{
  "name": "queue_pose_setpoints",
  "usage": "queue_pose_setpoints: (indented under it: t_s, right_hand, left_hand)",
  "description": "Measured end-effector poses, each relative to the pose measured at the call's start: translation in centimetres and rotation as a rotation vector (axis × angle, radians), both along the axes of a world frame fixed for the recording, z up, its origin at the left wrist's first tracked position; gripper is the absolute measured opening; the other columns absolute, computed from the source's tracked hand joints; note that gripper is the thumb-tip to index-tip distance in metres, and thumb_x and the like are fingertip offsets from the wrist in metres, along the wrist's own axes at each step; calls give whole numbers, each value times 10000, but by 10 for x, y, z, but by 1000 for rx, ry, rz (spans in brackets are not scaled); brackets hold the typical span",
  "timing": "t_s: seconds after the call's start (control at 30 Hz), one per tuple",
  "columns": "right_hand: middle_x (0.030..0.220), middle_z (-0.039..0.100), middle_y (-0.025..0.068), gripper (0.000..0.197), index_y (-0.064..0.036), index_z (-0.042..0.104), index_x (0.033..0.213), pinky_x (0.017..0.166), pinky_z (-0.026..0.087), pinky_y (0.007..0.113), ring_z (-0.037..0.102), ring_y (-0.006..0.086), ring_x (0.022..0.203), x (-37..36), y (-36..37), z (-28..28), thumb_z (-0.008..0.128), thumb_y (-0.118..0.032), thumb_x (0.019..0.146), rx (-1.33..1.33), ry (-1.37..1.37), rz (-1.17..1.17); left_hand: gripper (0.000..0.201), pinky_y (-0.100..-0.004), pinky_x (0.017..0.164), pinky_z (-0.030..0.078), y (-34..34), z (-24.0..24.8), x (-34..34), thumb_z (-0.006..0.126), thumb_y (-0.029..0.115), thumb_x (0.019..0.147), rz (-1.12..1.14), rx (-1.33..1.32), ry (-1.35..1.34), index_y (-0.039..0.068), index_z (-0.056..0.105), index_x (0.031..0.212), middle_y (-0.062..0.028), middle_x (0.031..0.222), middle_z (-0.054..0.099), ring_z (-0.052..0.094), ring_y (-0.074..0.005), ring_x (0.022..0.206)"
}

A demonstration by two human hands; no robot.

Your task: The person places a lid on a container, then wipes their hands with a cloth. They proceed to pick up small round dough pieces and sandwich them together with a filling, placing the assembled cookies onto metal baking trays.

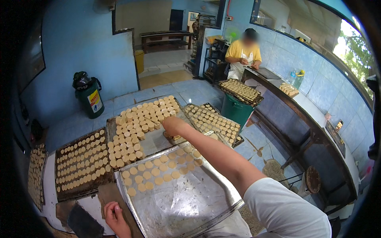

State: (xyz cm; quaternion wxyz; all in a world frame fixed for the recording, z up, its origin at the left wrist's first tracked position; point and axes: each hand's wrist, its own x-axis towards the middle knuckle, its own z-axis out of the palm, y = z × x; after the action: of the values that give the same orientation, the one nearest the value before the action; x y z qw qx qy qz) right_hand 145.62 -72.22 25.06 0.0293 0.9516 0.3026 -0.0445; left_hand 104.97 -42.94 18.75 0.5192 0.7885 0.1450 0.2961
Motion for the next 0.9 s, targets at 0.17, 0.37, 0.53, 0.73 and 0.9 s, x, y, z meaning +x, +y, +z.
queue_pose_setpoints:
  t_s: [0.17, 0.37, 0.53, 0.73, 0.9]
  right_hand:
    - [1147, 779, 203, 312, -24, 765, 1110, 912, 623, 445, 751, 368, 1107, -6, 1, 10, 823, -98, 812, 33, 15, -36]
    - [1170, 770, 202, 328, -54, 759, 1125, 913, 618, 461, 744, 372, 1126, -21, 2, 24, 817, -135, 813, 40, 5, -108]
    - [1046, 790, 197, 268, -47, 794, 1035, 877, 613, 465, 763, 385, 1032, -24, -9, 15, 771, -194, 813, 99, -3, -138]
    - [1096, 791, 165, 346, -85, 819, 1130, 916, 588, 436, 750, 370, 1043, 8, -65, 29, 783, -57, 787, 258, 59, 84]
    - [1166, 770, 200, 527, -79, 782, 1222, 947, 586, 441, 727, 390, 1096, -16, -61, 4, 902, -112, 710, 378, 79, 90]
  left_hand:
    - [139, -286, 795, 517, -2, 3, 0, 587, 67, 1097, -12, 13, -16, -49, 662, 1078, -86, 1140, 617, 593, -142, 949]
    - [125, -276, 776, 528, -4, 9, -4, 597, 59, 1087, 10, -1, 4, -41, 669, 1070, -81, 1131, 620, 606, -146, 955]
    - [110, -277, 761, 551, -1, 2, -1, 612, 32, 1066, 0, -21, -25, -50, 685, 1073, -99, 1140, 640, 622, -160, 960]
    - [91, -269, 785, 553, -8, 13, -3, 632, -2, 1049, -3, -71, -51, -51, 702, 1083, -91, 1159, 648, 626, -146, 970]
    - [79, -252, 776, 522, -10, 18, -4, 655, -9, 1028, 21, -46, -16, -34, 714, 1072, -76, 1133, 663, 628, -137, 956]
